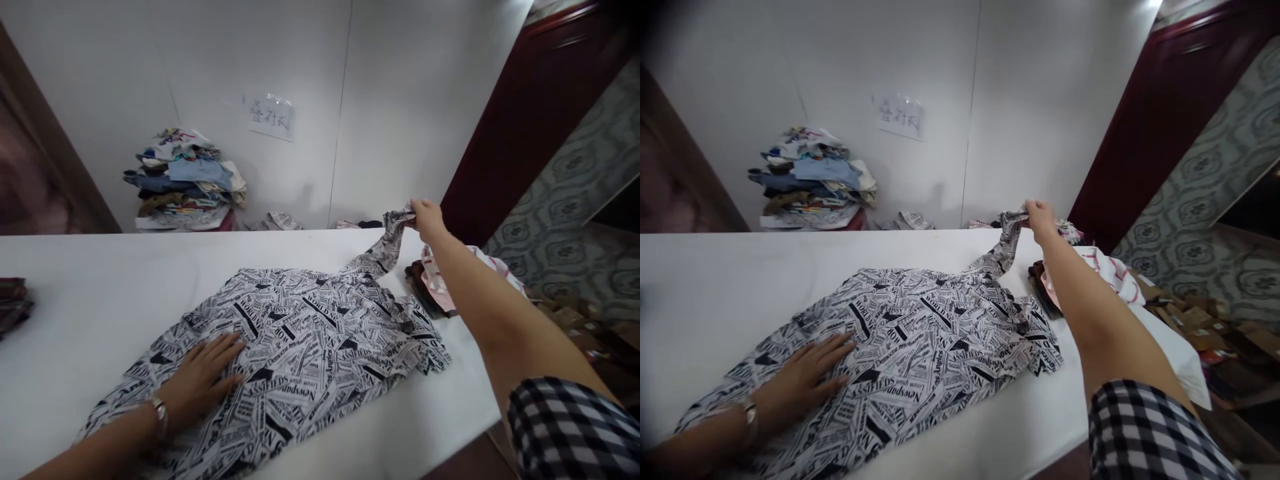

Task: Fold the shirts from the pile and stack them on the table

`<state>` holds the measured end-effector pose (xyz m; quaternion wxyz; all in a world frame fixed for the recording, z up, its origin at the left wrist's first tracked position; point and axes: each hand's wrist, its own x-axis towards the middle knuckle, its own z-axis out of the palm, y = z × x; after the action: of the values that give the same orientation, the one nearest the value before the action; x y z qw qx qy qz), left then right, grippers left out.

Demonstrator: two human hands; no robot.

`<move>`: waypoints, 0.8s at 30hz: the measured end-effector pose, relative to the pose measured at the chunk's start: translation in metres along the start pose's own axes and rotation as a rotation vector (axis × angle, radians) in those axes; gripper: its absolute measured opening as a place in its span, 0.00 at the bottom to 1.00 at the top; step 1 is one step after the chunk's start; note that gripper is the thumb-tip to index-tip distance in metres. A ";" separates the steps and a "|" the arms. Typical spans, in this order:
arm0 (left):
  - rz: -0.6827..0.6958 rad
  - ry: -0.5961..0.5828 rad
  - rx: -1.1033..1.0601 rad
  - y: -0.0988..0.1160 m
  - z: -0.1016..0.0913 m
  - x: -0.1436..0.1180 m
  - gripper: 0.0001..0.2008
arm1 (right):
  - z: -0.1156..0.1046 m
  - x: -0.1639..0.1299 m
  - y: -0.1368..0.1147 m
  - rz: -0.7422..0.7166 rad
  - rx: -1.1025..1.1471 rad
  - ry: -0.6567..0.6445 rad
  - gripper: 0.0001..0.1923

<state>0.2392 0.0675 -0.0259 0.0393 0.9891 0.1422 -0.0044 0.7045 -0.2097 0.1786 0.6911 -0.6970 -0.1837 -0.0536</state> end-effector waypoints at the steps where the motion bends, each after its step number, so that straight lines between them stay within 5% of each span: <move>1: 0.003 0.009 -0.027 0.006 -0.010 0.004 0.25 | 0.001 -0.007 -0.015 0.034 0.058 -0.034 0.09; 6: 0.103 0.165 -0.331 0.074 -0.078 0.034 0.31 | 0.027 -0.062 -0.072 0.138 0.292 -0.261 0.10; 12: 0.111 0.339 -0.920 0.169 -0.135 0.093 0.40 | 0.076 -0.146 -0.098 0.173 0.392 -0.519 0.07; 17: -0.033 0.471 -1.284 0.175 -0.154 0.148 0.16 | 0.068 -0.179 -0.083 0.127 0.383 -0.657 0.11; 20: -0.024 0.451 -1.488 0.163 -0.158 0.168 0.13 | 0.047 -0.179 -0.056 0.023 0.291 -0.549 0.13; 24: 0.152 0.449 -1.369 0.170 -0.156 0.173 0.13 | 0.039 -0.184 -0.014 -0.087 0.082 -0.514 0.36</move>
<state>0.4523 -0.0346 0.1395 0.6197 0.7270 0.0487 0.2915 0.5229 -0.2055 0.1297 0.6464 -0.6506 -0.3850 0.1033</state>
